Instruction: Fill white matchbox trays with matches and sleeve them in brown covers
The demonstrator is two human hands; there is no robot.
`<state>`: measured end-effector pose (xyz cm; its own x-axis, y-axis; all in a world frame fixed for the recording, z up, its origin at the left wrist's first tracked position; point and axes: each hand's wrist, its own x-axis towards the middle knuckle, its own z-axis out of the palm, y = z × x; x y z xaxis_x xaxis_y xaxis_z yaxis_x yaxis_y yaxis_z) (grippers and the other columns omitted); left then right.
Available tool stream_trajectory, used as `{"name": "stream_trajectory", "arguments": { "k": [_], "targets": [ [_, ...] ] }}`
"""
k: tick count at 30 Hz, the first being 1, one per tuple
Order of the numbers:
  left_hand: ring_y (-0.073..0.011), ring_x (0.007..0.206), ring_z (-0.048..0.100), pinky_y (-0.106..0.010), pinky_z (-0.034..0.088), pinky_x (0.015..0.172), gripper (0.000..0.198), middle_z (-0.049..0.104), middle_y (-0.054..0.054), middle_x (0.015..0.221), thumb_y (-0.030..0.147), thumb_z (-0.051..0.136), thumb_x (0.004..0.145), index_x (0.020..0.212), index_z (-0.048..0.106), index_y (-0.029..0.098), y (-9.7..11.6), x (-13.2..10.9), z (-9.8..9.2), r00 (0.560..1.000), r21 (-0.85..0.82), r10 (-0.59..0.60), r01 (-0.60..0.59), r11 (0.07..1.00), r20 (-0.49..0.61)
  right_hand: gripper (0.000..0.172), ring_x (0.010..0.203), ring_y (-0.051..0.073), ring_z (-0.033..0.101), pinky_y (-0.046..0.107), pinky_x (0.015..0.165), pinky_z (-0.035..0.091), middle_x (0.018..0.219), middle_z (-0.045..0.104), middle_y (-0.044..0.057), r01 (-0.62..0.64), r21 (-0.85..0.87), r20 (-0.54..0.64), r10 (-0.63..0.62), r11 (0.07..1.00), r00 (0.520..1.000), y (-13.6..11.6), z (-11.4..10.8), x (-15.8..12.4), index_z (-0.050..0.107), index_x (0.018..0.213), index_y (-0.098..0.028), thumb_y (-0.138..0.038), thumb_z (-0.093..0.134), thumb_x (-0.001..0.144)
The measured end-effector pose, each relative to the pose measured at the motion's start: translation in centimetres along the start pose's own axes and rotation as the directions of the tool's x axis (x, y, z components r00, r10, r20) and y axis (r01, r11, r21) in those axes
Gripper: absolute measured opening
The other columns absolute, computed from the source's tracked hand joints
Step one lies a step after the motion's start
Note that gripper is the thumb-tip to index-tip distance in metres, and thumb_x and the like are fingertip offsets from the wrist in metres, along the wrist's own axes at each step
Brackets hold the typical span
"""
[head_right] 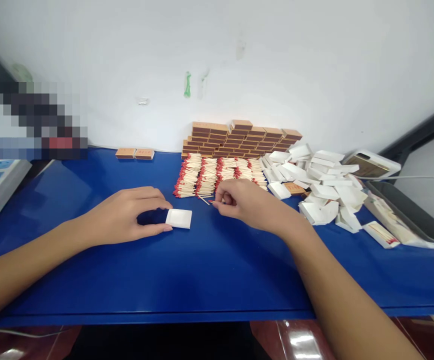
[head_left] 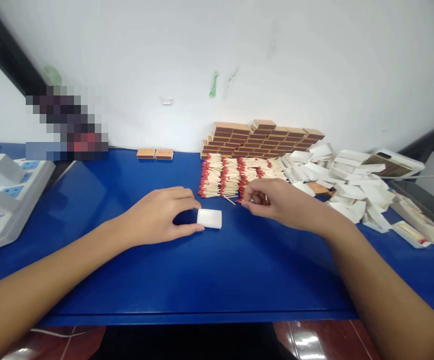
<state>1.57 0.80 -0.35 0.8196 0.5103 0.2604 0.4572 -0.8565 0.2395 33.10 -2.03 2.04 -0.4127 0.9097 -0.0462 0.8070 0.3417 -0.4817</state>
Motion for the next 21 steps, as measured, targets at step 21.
{"name": "stream_trajectory", "arguments": {
  "k": [21],
  "targets": [
    [-0.0201, 0.091, 0.071, -0.033, 0.055, 0.081, 0.027, 0.075, -0.007, 0.101, 0.044, 0.066, 0.104, 0.105, 0.071, 0.017, 1.2, 0.2, -0.1, 0.982, -0.004, 0.14, -0.142, 0.99, -0.127, 0.013, 0.07, 0.014, 0.055, 0.028, 0.066, 0.036, 0.087, 0.064, 0.001, 0.274, 0.028, -0.061, -0.272, 0.961, 0.96, -4.9, 4.7, 0.0, 0.061, 0.095, -0.02, -0.028, 0.065, 0.104]
  ]
}}
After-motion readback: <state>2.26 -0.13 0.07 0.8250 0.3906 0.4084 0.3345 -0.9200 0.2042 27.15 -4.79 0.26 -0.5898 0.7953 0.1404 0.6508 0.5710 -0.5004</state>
